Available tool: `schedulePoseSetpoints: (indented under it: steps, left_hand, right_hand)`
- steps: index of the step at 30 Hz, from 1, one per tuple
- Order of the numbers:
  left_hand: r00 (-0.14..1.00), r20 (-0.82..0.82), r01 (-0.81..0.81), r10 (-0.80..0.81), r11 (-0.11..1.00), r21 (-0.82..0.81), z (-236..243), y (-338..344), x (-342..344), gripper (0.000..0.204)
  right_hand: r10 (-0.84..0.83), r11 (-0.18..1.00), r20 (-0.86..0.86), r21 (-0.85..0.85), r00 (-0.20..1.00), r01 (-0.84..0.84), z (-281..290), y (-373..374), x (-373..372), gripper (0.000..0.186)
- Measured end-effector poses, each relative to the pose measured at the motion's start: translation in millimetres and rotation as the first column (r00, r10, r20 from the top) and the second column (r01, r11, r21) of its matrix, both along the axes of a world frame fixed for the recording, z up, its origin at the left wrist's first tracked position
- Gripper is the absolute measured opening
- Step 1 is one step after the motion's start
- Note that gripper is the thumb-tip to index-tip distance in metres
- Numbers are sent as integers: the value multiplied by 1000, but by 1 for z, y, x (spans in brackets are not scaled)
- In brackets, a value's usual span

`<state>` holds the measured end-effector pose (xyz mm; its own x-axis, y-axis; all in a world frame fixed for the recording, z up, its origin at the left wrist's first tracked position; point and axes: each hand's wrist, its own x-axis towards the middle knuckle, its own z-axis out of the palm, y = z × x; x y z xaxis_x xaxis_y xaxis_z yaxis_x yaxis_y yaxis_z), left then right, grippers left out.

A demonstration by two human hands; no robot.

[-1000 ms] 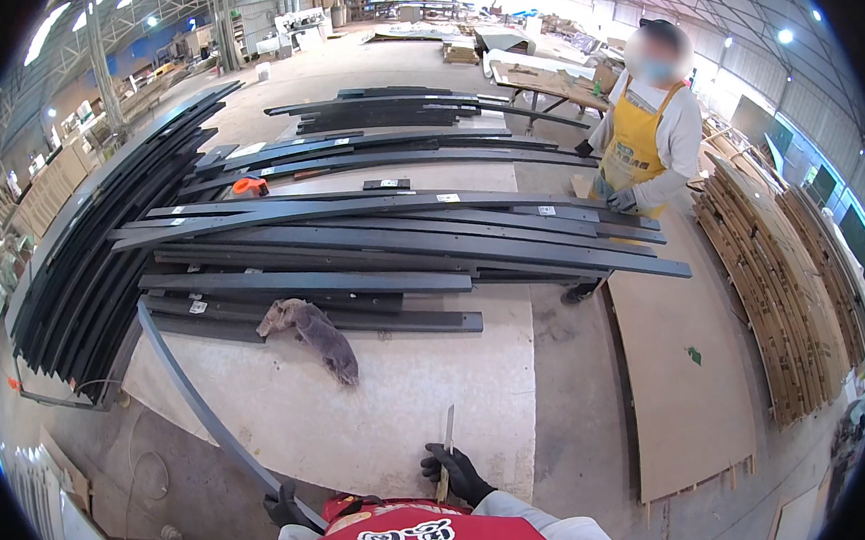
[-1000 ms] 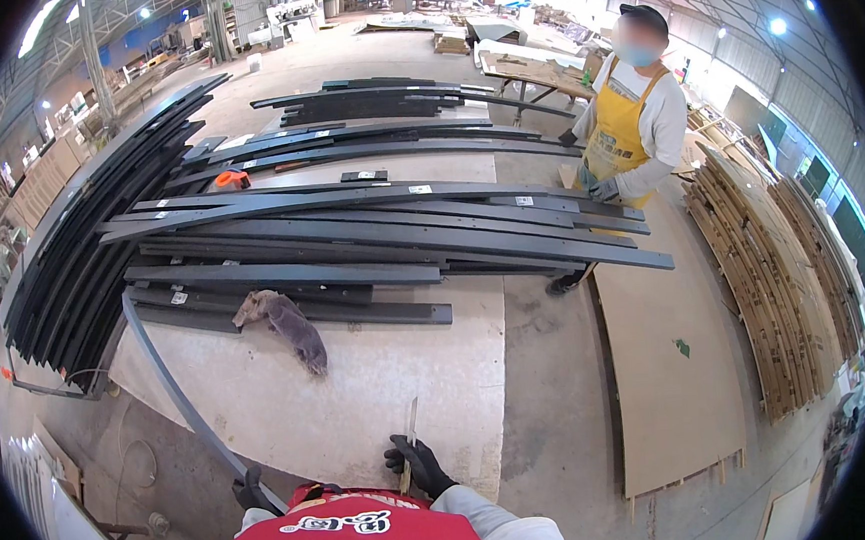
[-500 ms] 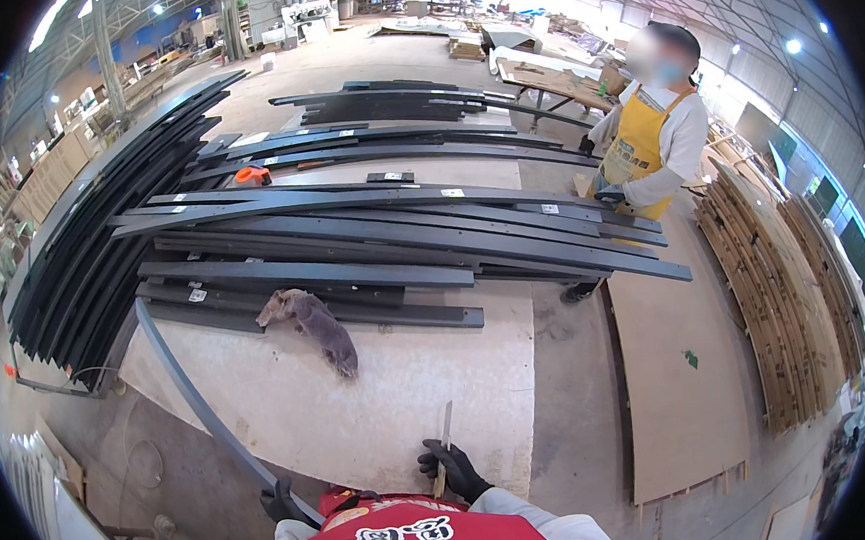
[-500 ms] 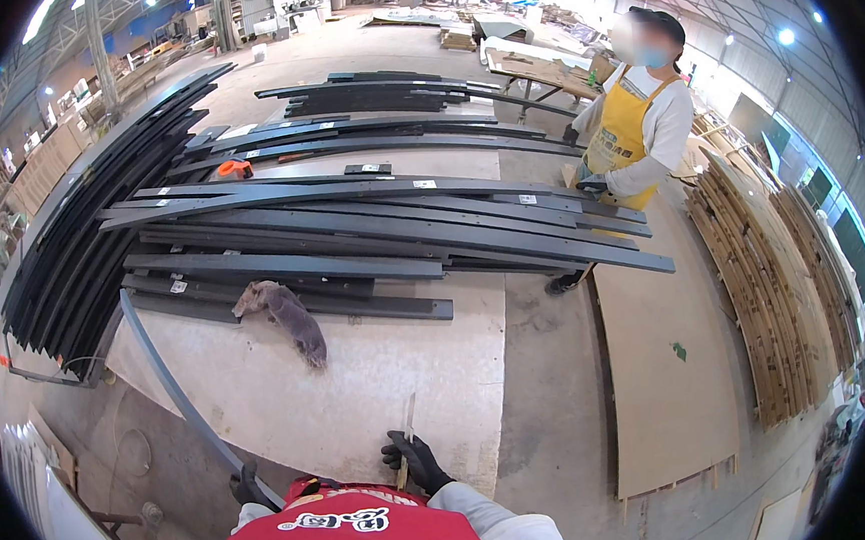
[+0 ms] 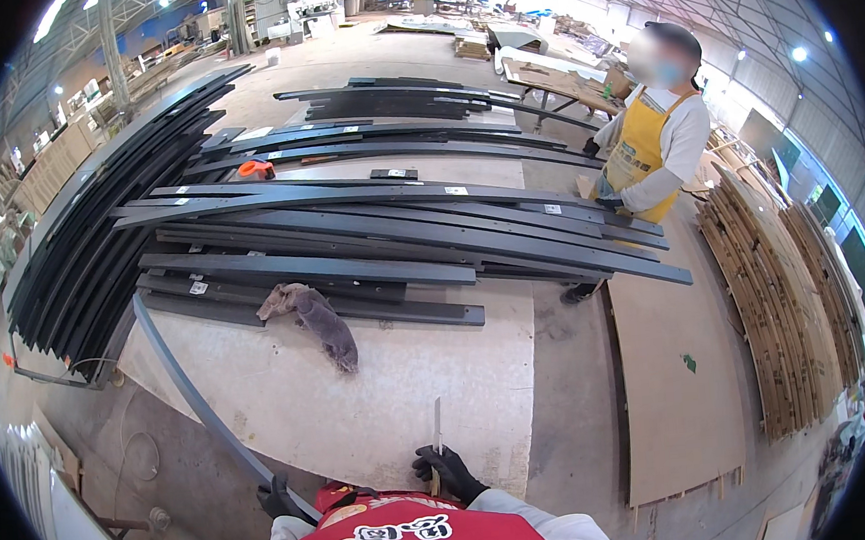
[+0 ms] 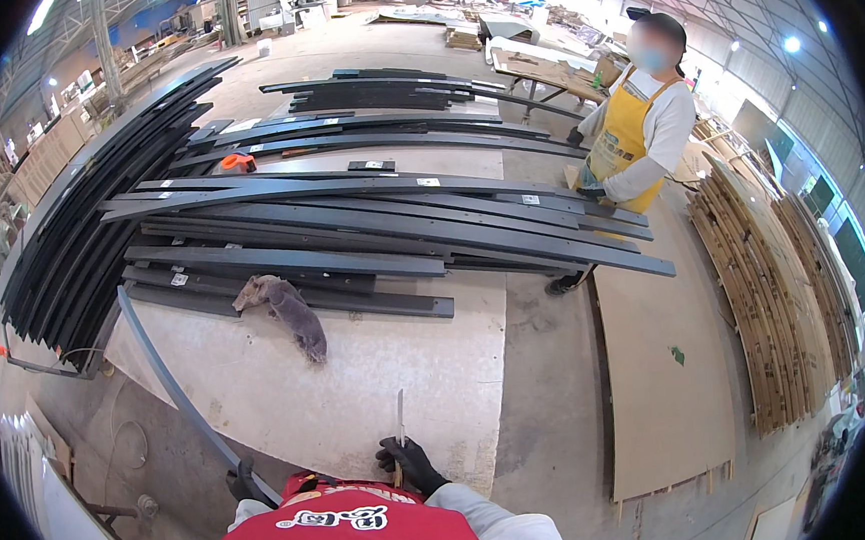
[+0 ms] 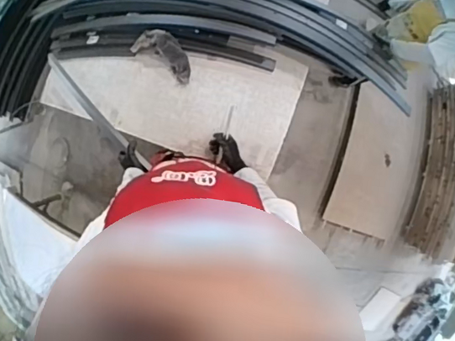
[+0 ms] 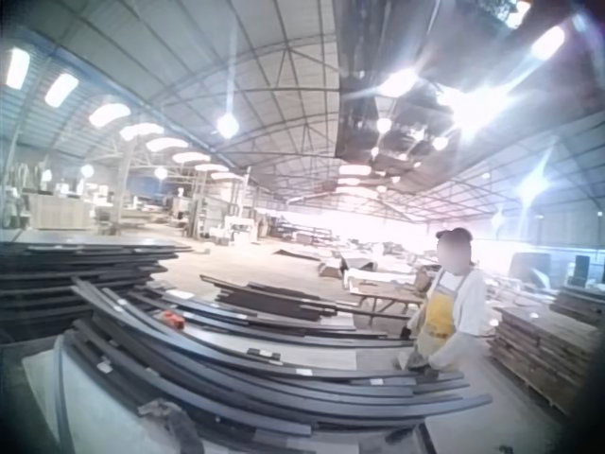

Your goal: The person scrapes the surface of long dark metal bars with a small metal tool, then wipes each bar with a cloth. The person repeats this process on several bars, placing the cleaned bars aside on a nearby table.

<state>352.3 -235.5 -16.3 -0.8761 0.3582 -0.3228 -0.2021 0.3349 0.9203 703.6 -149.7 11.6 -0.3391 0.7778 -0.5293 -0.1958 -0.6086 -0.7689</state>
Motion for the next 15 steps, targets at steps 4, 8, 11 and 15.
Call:
schedulePoseSetpoints:
  steps: [4,8,11,15]
  left_hand:
    - [993,-109,-46,42,998,-34,17,4,13,43]
    - [994,-103,-37,32,998,-41,-26,-3,-7,44]
    - [996,-83,-41,37,998,-46,-33,-2,-7,44]
    - [994,-89,-60,56,997,-48,-49,-4,-17,43]
  right_hand:
    - [-12,1000,18,2,1000,11,10,1,0,37]
    - [-12,1000,12,-23,1000,12,12,2,-4,37]
    - [-14,1000,4,-27,1000,14,9,2,-3,36]
    - [-5,999,10,-36,1000,6,5,3,-3,36]
